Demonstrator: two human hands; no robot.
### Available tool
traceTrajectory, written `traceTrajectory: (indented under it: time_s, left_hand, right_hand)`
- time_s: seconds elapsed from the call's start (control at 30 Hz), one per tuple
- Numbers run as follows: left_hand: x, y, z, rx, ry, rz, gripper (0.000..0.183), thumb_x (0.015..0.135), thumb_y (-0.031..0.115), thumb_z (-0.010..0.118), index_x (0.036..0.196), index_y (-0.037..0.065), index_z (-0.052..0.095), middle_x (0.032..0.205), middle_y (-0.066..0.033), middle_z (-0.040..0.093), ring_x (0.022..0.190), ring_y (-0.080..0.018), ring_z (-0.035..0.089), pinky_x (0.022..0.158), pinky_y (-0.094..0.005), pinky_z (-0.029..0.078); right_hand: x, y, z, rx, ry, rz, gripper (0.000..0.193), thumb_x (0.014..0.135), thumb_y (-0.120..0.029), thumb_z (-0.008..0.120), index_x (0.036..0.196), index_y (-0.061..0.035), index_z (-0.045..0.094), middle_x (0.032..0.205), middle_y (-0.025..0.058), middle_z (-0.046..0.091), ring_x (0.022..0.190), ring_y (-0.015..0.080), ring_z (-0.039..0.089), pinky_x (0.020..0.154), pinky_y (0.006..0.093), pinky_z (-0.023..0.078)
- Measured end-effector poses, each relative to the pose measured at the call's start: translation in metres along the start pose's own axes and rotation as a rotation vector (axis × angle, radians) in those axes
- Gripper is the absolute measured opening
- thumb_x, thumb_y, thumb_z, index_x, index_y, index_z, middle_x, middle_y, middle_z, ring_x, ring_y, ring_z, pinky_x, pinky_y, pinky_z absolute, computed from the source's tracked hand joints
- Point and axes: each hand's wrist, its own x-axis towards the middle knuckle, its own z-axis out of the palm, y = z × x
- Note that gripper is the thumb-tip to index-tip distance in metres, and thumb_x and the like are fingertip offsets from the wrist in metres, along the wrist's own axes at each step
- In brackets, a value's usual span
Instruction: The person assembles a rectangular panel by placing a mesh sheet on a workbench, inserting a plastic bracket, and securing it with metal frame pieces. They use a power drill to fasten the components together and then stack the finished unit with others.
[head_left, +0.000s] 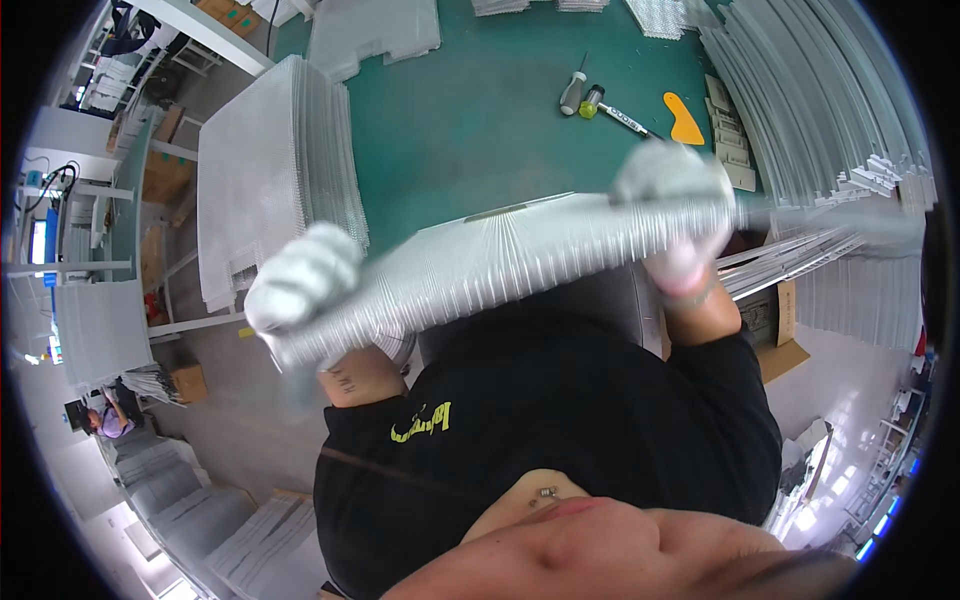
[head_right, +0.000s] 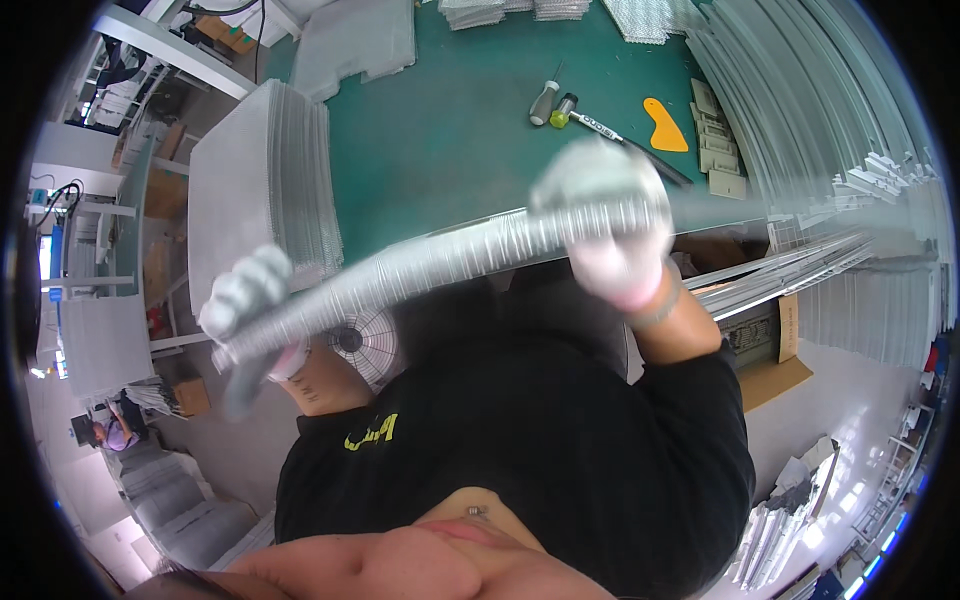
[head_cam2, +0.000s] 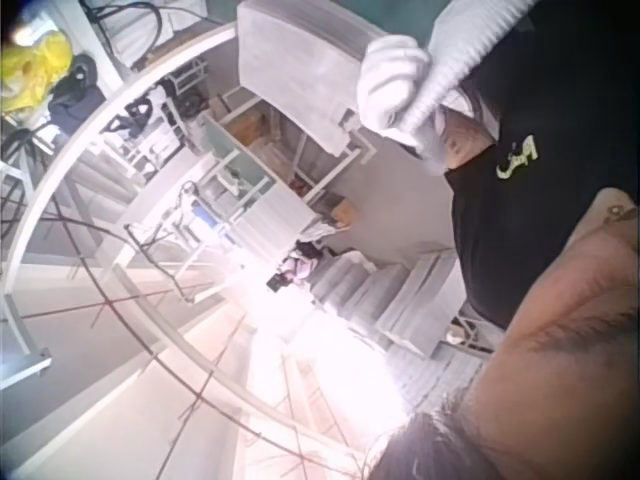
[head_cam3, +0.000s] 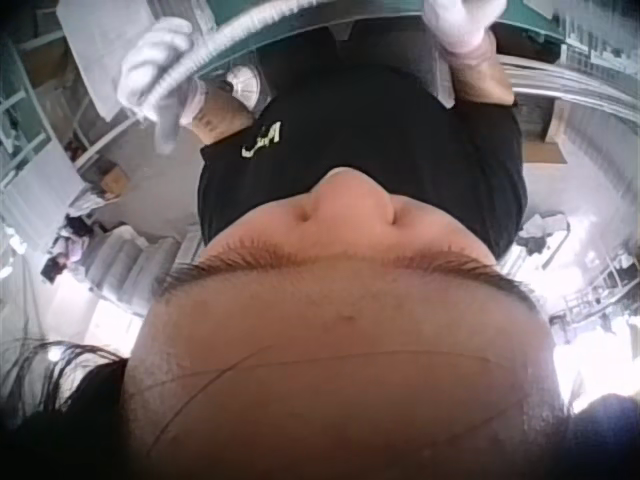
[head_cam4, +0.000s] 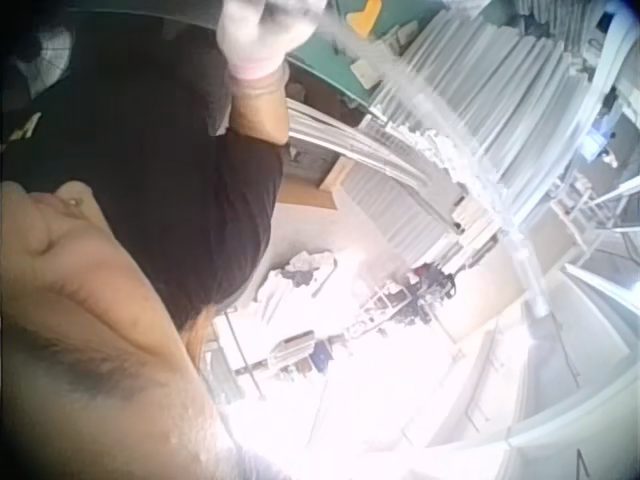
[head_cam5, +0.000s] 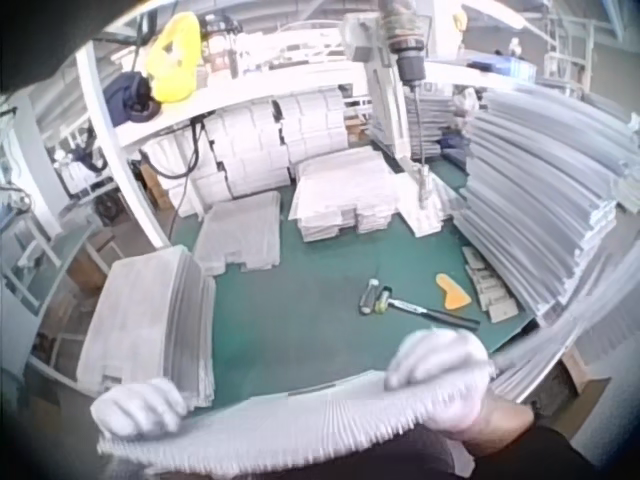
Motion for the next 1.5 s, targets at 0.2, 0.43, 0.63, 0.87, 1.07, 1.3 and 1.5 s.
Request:
traceTrajectory:
  time_s: [0.2, 0.43, 0.63, 0.87, 1.07, 1.3, 1.5]
  left_hand:
    - [0.005, -0.026, 0.01, 0.672, 0.526, -0.185, 0.028, 0.086, 0.004, 0.076, 0.109, -0.001, 0.061, 0.104, -0.0126, 0.068, 0.095, -0.0194, 0.065, 0.089, -0.0314, 0.05]
    - [0.029, -0.042, 0.009, 0.483, 0.658, -0.308, 0.034, 0.085, 0.0, 0.076, 0.116, -0.003, 0.061, 0.11, -0.0096, 0.069, 0.1, -0.014, 0.064, 0.092, -0.0287, 0.049]
    - [0.026, -0.04, 0.007, 0.505, 0.615, -0.31, 0.037, 0.084, 0.001, 0.077, 0.117, -0.003, 0.061, 0.111, -0.0101, 0.069, 0.102, -0.0151, 0.064, 0.092, -0.0288, 0.05]
    - [0.013, -0.037, 0.002, 0.503, 0.66, -0.291, 0.034, 0.084, 0.001, 0.075, 0.115, -0.004, 0.062, 0.108, -0.0098, 0.069, 0.099, -0.0157, 0.065, 0.091, -0.029, 0.05]
    - [0.0, -0.025, 0.013, 0.65, 0.466, -0.142, 0.016, 0.078, -0.004, 0.066, 0.093, 0.0, 0.07, 0.093, -0.0118, 0.07, 0.088, -0.0218, 0.067, 0.08, -0.0326, 0.054]
    - [-0.011, -0.009, 0.032, 0.463, 0.324, -0.039, 0.017, 0.091, 0.015, 0.073, 0.091, 0.003, 0.062, 0.085, -0.0105, 0.065, 0.075, -0.024, 0.063, 0.07, -0.0451, 0.053]
    - [-0.011, -0.015, 0.026, 0.526, 0.452, -0.094, 0.014, 0.088, 0.01, 0.071, 0.097, 0.002, 0.064, 0.089, -0.0107, 0.067, 0.08, -0.0231, 0.065, 0.075, -0.0403, 0.054]
  right_hand:
    - [-0.045, 0.079, 0.006, -0.404, -0.087, 0.713, 0.065, 0.073, -0.012, 0.084, 0.127, 0.0056, 0.051, 0.112, 0.0124, 0.068, 0.103, 0.0191, 0.065, 0.092, 0.0336, 0.052]
    - [-0.074, 0.097, 0.01, -0.664, -0.135, 0.771, 0.061, 0.072, -0.015, 0.085, 0.124, -0.0001, 0.056, 0.109, 0.0205, 0.07, 0.098, 0.0328, 0.069, 0.085, 0.0374, 0.054]
    - [-0.065, 0.108, -0.017, -0.524, -0.364, 0.823, 0.046, 0.075, -0.013, 0.082, 0.115, 0.0025, 0.064, 0.092, 0.0186, 0.074, 0.083, 0.0278, 0.073, 0.08, 0.0358, 0.056]
    - [0.071, 0.038, -0.007, -0.022, 0.024, 0.49, 0.027, 0.088, -0.014, 0.076, 0.106, 0.0007, 0.063, 0.091, -0.0003, 0.066, 0.079, 0.0055, 0.056, 0.069, 0.0219, 0.047]
    - [0.062, 0.043, 0.004, -0.255, 0.305, 0.296, 0.007, 0.092, -0.006, 0.069, 0.091, -0.0036, 0.062, 0.081, -0.0007, 0.062, 0.071, 0.0045, 0.053, 0.066, 0.0213, 0.044]
    - [0.037, 0.018, 0.002, 0.196, 0.017, 0.055, 0.015, 0.091, -0.008, 0.068, 0.099, 0.0033, 0.063, 0.09, 0.0172, 0.069, 0.086, 0.0258, 0.067, 0.078, 0.0361, 0.055]
    - [0.018, 0.012, 0.012, 0.017, 0.244, 0.403, 0.029, 0.082, -0.015, 0.081, 0.103, 0.002, 0.069, 0.094, 0.0123, 0.07, 0.092, 0.0226, 0.068, 0.086, 0.0357, 0.054]
